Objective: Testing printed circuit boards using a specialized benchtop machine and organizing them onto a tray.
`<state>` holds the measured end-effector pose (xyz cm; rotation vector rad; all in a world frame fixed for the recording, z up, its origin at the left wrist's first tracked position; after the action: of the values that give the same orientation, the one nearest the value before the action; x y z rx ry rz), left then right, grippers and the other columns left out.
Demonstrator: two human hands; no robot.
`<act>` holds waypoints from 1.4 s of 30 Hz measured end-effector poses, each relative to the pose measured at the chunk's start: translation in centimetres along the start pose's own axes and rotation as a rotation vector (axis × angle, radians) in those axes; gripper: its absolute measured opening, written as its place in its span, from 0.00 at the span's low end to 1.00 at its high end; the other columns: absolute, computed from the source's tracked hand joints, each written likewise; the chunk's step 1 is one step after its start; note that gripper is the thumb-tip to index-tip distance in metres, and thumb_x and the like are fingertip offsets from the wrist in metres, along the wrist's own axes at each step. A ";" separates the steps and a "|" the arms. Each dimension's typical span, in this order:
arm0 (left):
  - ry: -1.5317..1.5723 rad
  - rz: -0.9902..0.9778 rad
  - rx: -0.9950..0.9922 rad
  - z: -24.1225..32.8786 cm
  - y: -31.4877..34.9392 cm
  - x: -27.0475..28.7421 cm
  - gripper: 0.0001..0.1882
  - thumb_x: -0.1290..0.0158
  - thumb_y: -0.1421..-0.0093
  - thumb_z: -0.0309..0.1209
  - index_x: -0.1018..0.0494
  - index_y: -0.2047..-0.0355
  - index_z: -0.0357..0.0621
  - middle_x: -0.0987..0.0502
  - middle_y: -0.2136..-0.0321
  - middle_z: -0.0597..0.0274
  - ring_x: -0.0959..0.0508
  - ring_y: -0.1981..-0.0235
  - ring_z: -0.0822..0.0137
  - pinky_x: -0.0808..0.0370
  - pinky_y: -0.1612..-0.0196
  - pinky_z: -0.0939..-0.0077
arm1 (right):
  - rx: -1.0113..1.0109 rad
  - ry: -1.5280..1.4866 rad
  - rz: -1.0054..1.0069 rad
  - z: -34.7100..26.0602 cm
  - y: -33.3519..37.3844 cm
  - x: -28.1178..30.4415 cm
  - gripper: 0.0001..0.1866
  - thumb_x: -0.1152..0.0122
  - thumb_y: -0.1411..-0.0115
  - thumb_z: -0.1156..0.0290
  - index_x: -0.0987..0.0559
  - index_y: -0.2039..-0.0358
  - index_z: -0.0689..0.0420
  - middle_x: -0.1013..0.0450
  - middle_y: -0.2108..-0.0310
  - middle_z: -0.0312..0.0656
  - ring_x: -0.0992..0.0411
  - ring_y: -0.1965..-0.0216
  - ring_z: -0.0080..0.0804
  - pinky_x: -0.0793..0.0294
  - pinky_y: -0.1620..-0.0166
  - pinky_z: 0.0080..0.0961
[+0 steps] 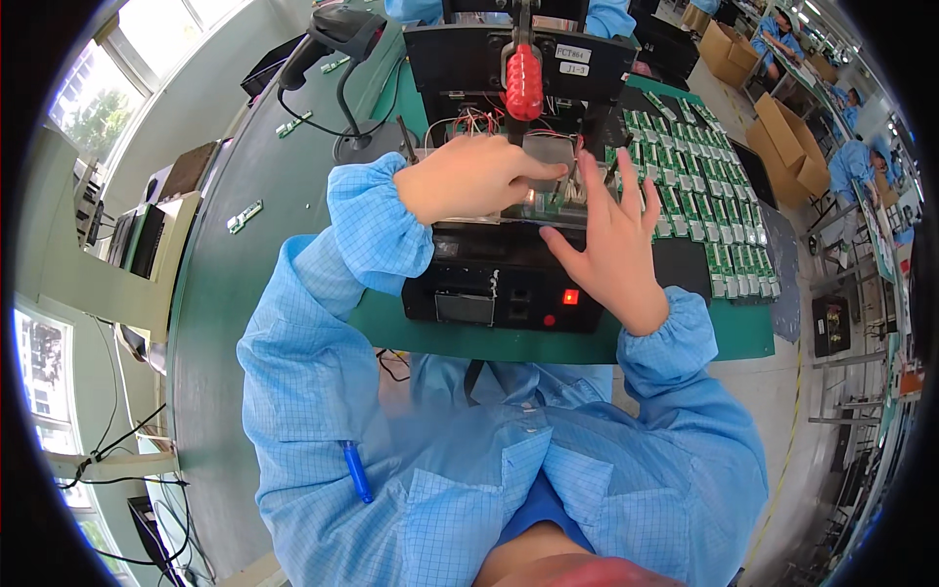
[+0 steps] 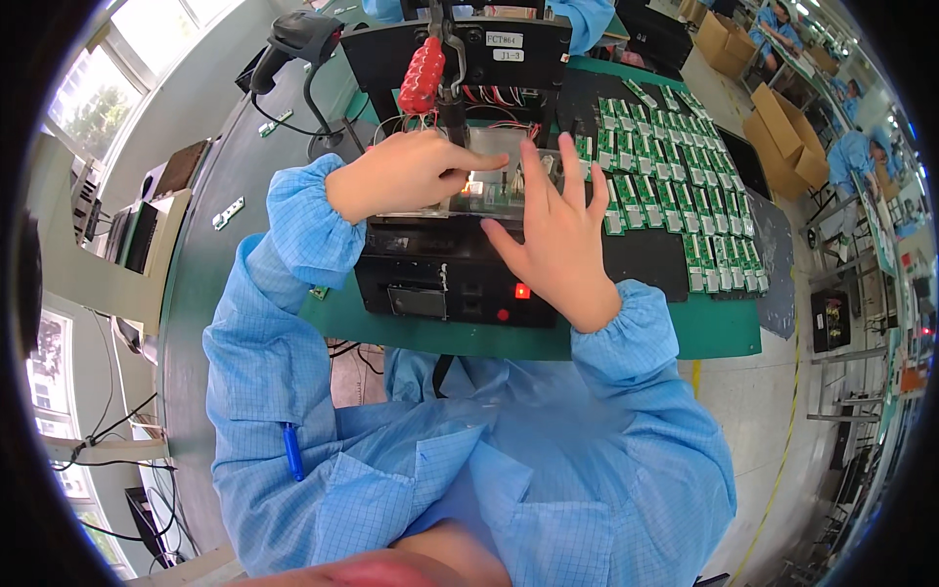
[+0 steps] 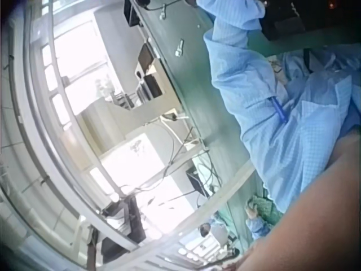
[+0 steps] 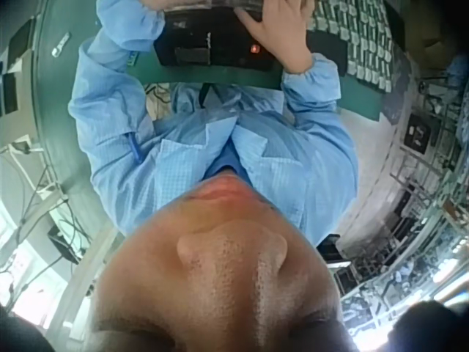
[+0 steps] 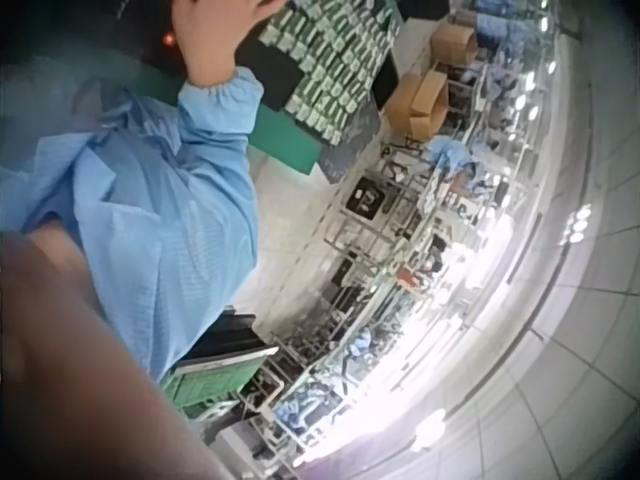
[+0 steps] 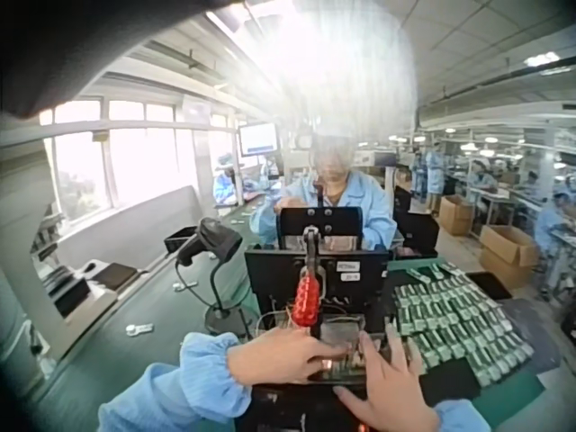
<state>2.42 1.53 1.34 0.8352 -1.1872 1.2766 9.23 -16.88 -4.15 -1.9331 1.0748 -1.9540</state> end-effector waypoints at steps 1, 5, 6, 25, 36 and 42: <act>-0.004 -0.005 -0.001 -0.1 -0.1 -0.1 0.26 0.51 0.43 0.27 0.26 0.44 0.65 0.26 0.81 0.49 0.25 0.79 0.49 0.26 0.70 0.57 | 0.000 0.000 -0.003 -0.1 0.1 0.0 0.47 0.33 0.47 0.56 0.44 0.33 0.62 0.38 0.36 0.45 0.56 0.30 0.54 0.60 0.34 0.58; -0.017 -0.008 -0.025 -0.1 -0.4 0.0 0.26 0.51 0.42 0.27 0.26 0.44 0.65 0.26 0.81 0.50 0.24 0.78 0.50 0.26 0.70 0.58 | 0.012 0.014 0.025 -0.2 -0.3 0.5 0.48 0.33 0.47 0.57 0.47 0.32 0.63 0.34 0.40 0.49 0.55 0.31 0.57 0.59 0.35 0.60; -0.015 -0.009 -0.025 0.1 -0.4 0.3 0.26 0.51 0.42 0.27 0.26 0.44 0.65 0.26 0.81 0.50 0.24 0.78 0.50 0.26 0.70 0.58 | 0.018 0.024 0.084 -0.1 -0.4 0.7 0.49 0.33 0.47 0.58 0.47 0.32 0.63 0.34 0.40 0.49 0.55 0.31 0.57 0.59 0.35 0.61; -0.018 -0.116 0.076 0.6 -0.4 0.6 0.21 0.45 0.41 0.34 0.25 0.46 0.62 0.19 0.70 0.56 0.19 0.66 0.54 0.24 0.60 0.59 | 0.019 0.015 -0.061 -0.2 -0.4 0.6 0.48 0.32 0.48 0.58 0.45 0.32 0.61 0.41 0.34 0.46 0.55 0.30 0.54 0.61 0.33 0.57; -0.023 -0.107 0.074 0.3 -0.7 0.5 0.21 0.47 0.41 0.32 0.24 0.47 0.60 0.19 0.73 0.55 0.19 0.69 0.54 0.23 0.62 0.58 | 0.072 -0.002 -0.042 0.4 -1.0 1.1 0.48 0.32 0.48 0.58 0.45 0.33 0.65 0.29 0.45 0.49 0.51 0.31 0.54 0.57 0.35 0.60; -0.042 0.019 -0.007 0.1 -0.5 0.0 0.23 0.51 0.43 0.27 0.23 0.48 0.61 0.26 0.82 0.51 0.23 0.77 0.51 0.26 0.71 0.57 | -0.003 0.027 -0.083 0.8 -0.5 0.7 0.41 0.35 0.45 0.61 0.40 0.34 0.61 0.37 0.38 0.49 0.50 0.32 0.52 0.57 0.33 0.53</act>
<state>2.93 1.33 1.43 0.8515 -1.2347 1.2753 10.06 -17.22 -3.39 -1.9885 1.0206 -2.0276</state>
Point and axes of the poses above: each hand's wrist, its own y-axis away from the middle knuckle, its own x-axis out of the back of the hand, z = x × y, the point moved 2 cm from there along -y, towards the middle knuckle
